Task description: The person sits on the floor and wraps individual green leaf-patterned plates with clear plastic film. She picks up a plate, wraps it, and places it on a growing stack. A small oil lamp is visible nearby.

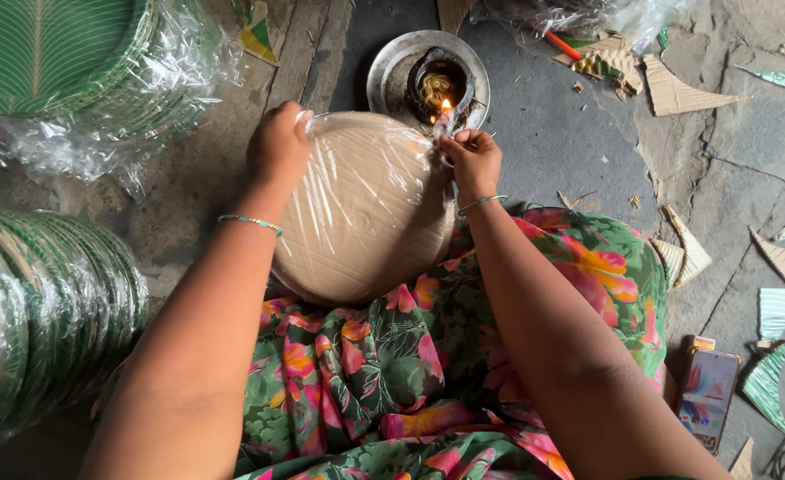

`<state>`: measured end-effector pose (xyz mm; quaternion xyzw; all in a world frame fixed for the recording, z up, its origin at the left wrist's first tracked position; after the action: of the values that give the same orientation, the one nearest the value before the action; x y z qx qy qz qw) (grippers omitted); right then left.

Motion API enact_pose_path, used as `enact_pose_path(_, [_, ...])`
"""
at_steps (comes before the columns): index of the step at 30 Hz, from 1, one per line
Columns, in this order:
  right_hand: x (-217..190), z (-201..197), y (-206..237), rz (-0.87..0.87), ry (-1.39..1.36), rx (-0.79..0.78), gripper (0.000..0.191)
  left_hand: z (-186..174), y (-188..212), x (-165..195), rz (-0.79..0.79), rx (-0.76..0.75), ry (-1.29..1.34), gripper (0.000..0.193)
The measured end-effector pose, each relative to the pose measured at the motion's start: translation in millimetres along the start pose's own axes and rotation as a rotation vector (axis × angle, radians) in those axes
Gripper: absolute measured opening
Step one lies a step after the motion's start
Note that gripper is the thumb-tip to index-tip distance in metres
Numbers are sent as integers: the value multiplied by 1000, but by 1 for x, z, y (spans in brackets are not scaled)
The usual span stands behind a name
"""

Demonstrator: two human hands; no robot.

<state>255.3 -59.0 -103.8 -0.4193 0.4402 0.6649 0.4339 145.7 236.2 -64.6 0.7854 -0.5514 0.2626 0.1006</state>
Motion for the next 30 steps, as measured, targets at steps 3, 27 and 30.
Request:
enact_pose_path(3, [-10,13,10,129,-40,-159,19,-26,6,-2,23,48,59,14])
enact_pose_path(27, [-115,231,179,-945,896,-695,22,-148,126,14,-53,591,471,41])
enact_pose_path(30, [-100,201,152,-909,871,-652,24,-135,123,-23,-195,424,655,44])
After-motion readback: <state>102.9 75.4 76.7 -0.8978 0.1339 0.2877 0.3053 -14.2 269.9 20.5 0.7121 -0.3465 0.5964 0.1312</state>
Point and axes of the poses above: each hand's wrist, its own y-axis away from the middle knuckle, its own z-axis out of the palm, x = y × z, the point moved 7 cm from there along -y, towards the middle knuckle, and after that the axes turned 7 degrees about -x, right-handed, at the moved point
